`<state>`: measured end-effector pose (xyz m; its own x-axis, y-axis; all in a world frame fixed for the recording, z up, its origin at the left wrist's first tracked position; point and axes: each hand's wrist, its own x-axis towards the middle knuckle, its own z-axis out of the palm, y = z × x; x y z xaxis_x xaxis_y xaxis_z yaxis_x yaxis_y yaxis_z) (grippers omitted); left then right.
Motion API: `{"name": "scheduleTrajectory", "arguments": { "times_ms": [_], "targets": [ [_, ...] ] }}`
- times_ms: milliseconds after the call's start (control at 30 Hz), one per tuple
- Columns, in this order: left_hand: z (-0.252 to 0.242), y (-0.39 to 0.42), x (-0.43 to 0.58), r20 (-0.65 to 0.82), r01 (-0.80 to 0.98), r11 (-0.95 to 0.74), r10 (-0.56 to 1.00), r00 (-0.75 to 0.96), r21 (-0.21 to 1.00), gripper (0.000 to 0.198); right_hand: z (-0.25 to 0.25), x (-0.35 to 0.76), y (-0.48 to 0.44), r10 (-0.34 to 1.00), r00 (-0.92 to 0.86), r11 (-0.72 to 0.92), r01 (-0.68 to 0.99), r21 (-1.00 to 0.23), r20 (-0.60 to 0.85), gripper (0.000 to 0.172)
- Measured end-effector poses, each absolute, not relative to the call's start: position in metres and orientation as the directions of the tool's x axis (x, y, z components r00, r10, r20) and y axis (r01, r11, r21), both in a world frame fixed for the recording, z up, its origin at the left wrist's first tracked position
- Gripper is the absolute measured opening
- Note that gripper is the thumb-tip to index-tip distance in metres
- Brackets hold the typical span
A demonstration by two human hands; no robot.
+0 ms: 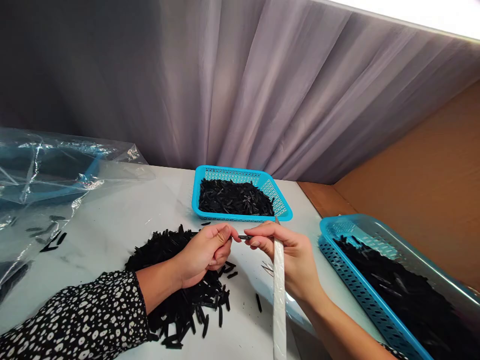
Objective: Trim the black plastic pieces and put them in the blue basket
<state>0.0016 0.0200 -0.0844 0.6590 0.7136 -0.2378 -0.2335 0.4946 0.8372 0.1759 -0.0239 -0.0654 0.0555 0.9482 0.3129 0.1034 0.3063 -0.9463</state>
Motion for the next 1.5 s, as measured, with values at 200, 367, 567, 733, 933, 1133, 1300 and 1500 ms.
{"name": "scheduleTrajectory", "arguments": {
  "times_ms": [200,367,567,733,933,1133,1300,1500],
  "targets": [
    [-0.078,0.020,0.003,-0.264,-0.232,0.479,0.756,0.599,0.846,0.026,-0.077,0.174,-0.016,0.988,0.138,0.098,-0.199,-0.975,0.071,0.018],
    [-0.083,0.018,0.005,-0.177,-0.167,0.327,0.797,0.578,0.930,0.027,-0.082,0.175,-0.007,0.981,0.171,-0.015,-0.406,-0.914,-0.092,0.020],
    [-0.086,0.015,0.005,-0.096,-0.114,0.191,0.822,0.561,0.975,0.017,-0.086,0.173,-0.008,0.986,0.054,-0.119,-0.422,-0.899,-0.155,0.021],
    [-0.088,0.018,0.003,-0.025,-0.121,0.094,0.876,0.481,0.988,0.017,-0.081,0.168,-0.015,0.994,0.089,-0.031,-0.326,-0.945,-0.063,0.029],
    [-0.087,0.013,0.003,0.019,-0.120,0.045,0.875,0.484,0.992,0.025,-0.075,0.159,-0.029,0.991,0.136,0.022,-0.272,-0.962,-0.016,0.024],
    [-0.085,0.008,0.001,0.054,-0.036,-0.042,0.876,0.479,0.998,0.023,-0.075,0.155,-0.030,0.989,0.148,0.036,-0.246,-0.969,-0.001,0.025],
    [-0.085,0.012,0.003,0.029,-0.131,0.035,0.889,0.457,0.991,0.033,-0.076,0.156,-0.029,0.998,0.064,0.014,-0.240,-0.971,-0.001,0.023],
    [-0.084,0.014,0.006,-0.015,-0.259,0.170,0.860,0.510,0.951,0.045,-0.081,0.156,-0.026,0.998,0.008,-0.055,-0.333,-0.941,-0.061,0.027]
  ]
}}
